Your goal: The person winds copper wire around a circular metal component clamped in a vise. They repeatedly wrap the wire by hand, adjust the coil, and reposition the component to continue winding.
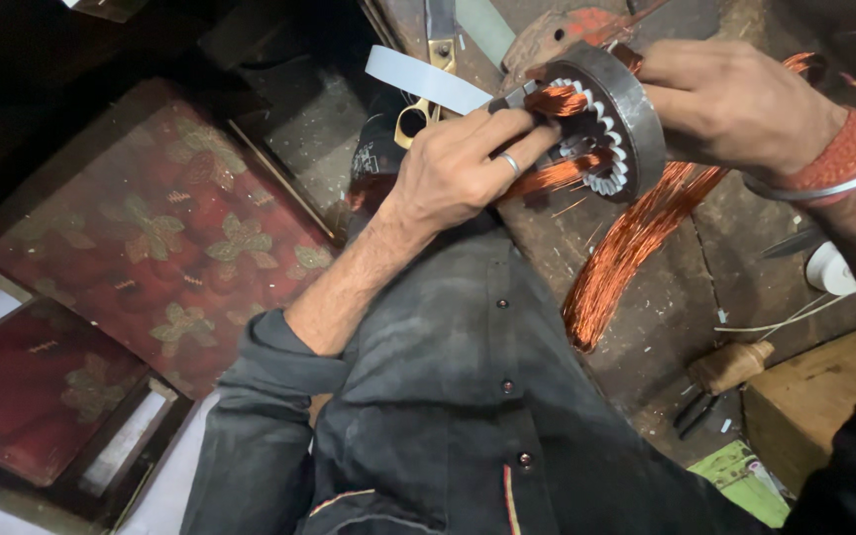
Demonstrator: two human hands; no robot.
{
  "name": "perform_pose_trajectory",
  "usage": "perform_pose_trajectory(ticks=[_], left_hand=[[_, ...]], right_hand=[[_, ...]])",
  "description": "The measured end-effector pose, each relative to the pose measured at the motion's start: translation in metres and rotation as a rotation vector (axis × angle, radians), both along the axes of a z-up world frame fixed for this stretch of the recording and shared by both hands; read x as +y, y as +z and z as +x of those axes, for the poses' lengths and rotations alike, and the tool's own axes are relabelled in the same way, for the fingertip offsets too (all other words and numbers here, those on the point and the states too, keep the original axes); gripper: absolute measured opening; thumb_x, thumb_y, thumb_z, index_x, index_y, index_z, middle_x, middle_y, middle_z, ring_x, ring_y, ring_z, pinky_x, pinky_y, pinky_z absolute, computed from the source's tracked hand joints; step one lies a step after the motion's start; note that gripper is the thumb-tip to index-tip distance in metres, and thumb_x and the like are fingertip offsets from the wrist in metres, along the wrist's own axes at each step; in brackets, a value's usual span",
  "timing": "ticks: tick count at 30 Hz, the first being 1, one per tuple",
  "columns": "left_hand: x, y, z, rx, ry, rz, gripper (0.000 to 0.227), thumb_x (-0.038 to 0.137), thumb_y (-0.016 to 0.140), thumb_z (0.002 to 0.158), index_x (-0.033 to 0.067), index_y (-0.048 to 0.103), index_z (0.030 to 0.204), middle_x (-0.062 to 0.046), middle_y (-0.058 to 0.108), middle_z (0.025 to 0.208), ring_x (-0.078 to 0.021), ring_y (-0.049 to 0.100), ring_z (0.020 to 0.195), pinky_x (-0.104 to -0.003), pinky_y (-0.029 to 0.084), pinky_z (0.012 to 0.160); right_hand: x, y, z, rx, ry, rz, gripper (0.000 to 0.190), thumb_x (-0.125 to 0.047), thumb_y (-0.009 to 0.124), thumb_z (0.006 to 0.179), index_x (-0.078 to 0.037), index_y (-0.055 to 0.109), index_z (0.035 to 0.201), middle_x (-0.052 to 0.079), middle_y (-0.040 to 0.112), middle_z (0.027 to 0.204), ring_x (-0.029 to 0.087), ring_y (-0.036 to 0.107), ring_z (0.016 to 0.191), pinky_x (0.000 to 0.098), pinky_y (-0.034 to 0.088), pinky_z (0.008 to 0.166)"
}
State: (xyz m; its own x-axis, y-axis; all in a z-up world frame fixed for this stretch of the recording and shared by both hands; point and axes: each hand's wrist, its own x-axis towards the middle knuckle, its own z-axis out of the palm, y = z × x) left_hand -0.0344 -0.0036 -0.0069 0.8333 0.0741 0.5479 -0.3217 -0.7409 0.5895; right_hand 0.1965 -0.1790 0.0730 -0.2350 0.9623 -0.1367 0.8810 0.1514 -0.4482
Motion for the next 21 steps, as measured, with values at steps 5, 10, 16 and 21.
perform_pose_trajectory(ticks=[5, 10, 16, 21], left_hand=[[-0.004, -0.001, 0.002, 0.006, 0.052, -0.104, 0.021, 0.008, 0.079, 0.094, 0.0057, 0.071, 0.113, -0.004, 0.064, 0.103, -0.0205, 0.068, 0.085, -0.033, 0.055, 0.070], [-0.004, -0.001, 0.003, 0.078, 0.026, -0.224, 0.017, 0.012, 0.079, 0.097, 0.0075, 0.069, 0.109, -0.004, 0.063, 0.099, -0.0223, 0.068, 0.082, -0.034, 0.055, 0.069], [-0.005, -0.004, 0.004, 0.088, 0.056, -0.133, 0.019, 0.012, 0.079, 0.095, 0.0067, 0.067, 0.108, -0.006, 0.064, 0.101, -0.0238, 0.068, 0.082, -0.036, 0.054, 0.068], [-0.010, -0.006, 0.002, 0.074, 0.091, -0.185, 0.021, 0.011, 0.081, 0.094, 0.0048, 0.067, 0.108, -0.006, 0.065, 0.104, -0.0239, 0.070, 0.085, -0.035, 0.056, 0.070]], right_hand=[[-0.002, 0.006, 0.000, -0.036, 0.032, 0.127, 0.036, -0.005, 0.069, 0.069, 0.007, 0.063, 0.103, 0.021, 0.063, 0.109, 0.037, 0.065, 0.099, 0.0431, 0.055, 0.080], [0.003, 0.011, -0.003, -0.105, 0.059, 0.006, 0.025, -0.007, 0.072, 0.071, 0.002, 0.066, 0.094, 0.013, 0.065, 0.100, 0.031, 0.064, 0.094, 0.0408, 0.054, 0.081], [0.013, 0.015, -0.009, -0.184, 0.037, 0.081, 0.029, -0.009, 0.072, 0.067, 0.003, 0.069, 0.094, 0.013, 0.067, 0.098, 0.031, 0.065, 0.097, 0.0401, 0.055, 0.084], [0.017, 0.018, -0.014, -0.039, -0.096, 0.055, 0.041, -0.008, 0.075, 0.063, 0.002, 0.071, 0.102, 0.016, 0.068, 0.107, 0.034, 0.065, 0.100, 0.0411, 0.054, 0.084]])
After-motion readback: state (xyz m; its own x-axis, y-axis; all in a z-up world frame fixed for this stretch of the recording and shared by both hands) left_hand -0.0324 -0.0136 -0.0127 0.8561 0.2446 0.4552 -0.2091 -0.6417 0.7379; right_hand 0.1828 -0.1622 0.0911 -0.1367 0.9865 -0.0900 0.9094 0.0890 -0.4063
